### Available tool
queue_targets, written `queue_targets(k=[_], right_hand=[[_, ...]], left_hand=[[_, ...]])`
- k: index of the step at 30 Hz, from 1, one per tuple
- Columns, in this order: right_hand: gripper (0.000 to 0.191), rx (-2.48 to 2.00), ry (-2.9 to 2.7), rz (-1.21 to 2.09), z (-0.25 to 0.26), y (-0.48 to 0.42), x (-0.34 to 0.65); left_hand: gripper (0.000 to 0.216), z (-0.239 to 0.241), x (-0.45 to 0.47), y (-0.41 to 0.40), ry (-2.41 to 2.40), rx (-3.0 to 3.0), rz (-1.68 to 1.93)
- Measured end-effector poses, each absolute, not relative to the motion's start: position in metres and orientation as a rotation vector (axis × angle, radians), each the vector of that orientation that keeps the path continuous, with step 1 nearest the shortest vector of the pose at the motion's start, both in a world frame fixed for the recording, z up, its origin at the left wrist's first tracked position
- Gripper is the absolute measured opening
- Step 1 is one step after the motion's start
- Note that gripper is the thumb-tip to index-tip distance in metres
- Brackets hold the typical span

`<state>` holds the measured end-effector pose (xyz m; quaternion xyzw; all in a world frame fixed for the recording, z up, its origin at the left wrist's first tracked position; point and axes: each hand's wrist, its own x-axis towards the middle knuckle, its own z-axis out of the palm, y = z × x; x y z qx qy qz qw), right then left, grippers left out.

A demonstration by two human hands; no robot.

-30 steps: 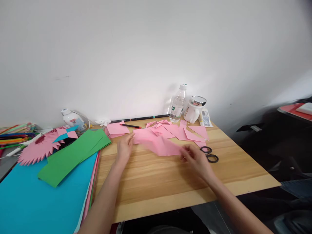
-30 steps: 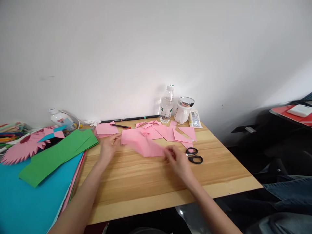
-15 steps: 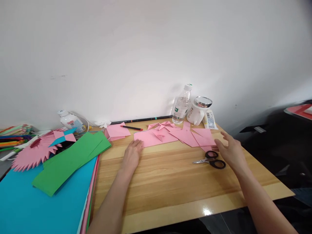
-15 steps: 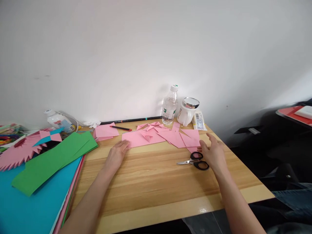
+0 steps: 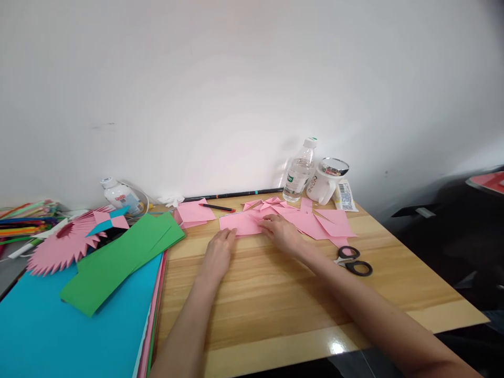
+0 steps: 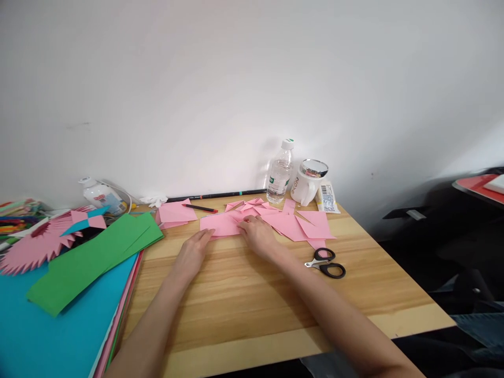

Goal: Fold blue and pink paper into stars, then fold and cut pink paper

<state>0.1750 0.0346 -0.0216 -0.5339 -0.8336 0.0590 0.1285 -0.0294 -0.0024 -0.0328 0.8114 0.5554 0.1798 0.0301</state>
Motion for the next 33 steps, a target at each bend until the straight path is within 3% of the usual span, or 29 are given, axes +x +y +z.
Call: queue_targets(k=[9,15,21,24,33], right_hand=[[0.025,-1.627,-2.38,0.042,-0.021,0.051,0.162],[0.039,-1.589,-2.321,0.004,-0.032,0.095,0.166],[0.03,-1.135,-2.142,0.029,-0.04,0.068,0.155],[0.021,-0.988,-2.226,0.056,-0.04,0.038,0.153],[0.026,-1.17,-2.193,-0.014,-0.038,0.037,0.176]], left_hand=[[0.033,-0.027,-0.03,-0.005,1.803,2.394,0.57],[0.047,-0.03,-0.03,-0.005,1.781,2.427,0.621],[0.041,-0.044,-0.036,0.001,1.882,2.498,0.773],[0.032,-0.049,-0.036,0.003,1.904,2.467,0.958],[0.02,-0.031,-0.033,-0.002,1.742,2.383,1.7]])
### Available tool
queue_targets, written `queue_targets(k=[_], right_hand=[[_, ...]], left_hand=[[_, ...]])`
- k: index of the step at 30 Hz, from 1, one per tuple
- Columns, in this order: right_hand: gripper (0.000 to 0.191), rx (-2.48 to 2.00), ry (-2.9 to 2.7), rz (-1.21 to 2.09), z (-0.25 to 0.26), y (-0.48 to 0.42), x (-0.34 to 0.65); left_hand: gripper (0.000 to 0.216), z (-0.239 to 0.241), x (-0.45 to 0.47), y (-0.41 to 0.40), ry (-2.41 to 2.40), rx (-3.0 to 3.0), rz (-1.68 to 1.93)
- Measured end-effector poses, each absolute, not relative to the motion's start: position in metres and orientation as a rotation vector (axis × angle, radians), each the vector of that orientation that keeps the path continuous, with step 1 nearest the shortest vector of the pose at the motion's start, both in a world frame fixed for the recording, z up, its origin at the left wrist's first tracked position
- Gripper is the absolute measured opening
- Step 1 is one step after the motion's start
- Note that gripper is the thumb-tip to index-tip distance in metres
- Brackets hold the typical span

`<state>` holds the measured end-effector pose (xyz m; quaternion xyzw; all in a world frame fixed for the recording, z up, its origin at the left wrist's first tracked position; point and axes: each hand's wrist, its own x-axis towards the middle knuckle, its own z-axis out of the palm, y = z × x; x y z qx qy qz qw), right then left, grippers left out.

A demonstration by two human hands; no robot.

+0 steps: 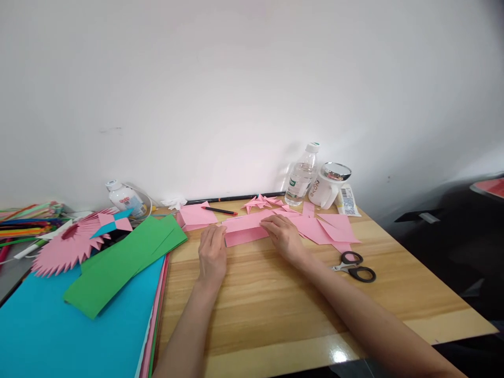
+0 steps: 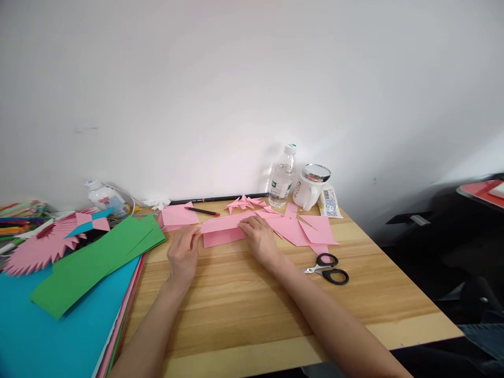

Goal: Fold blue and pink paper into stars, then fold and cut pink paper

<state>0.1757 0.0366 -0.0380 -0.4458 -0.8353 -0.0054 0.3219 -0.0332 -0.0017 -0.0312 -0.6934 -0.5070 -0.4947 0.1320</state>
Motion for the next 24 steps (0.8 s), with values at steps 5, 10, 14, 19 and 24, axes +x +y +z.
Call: queue_targets(k=[5,10,14,19,24], right_hand=[[0.024,-1.116,-2.064,0.088,-0.037,0.031,0.167],[0.019,-1.091,-1.887,0.28,-0.043,0.031,0.161],[0.022,-1.086,-1.791,0.379,-0.044,0.034,0.159],[0.018,-1.016,-1.661,0.299,-0.021,0.029,0.166],[0.022,-0.874,-2.096,0.124,0.005,-0.004,0.176]], left_hand=[[0.026,-0.026,-0.034,-0.003,-1.513,-1.994,-1.362],[0.038,-0.024,-0.033,-0.005,-1.629,-1.917,-1.391],[0.038,-0.023,-0.032,-0.007,-1.725,-1.909,-1.528],[0.037,-0.023,-0.032,-0.007,-1.742,-1.842,-1.64],[0.033,-0.019,-0.032,-0.006,-1.748,-1.721,-1.743]])
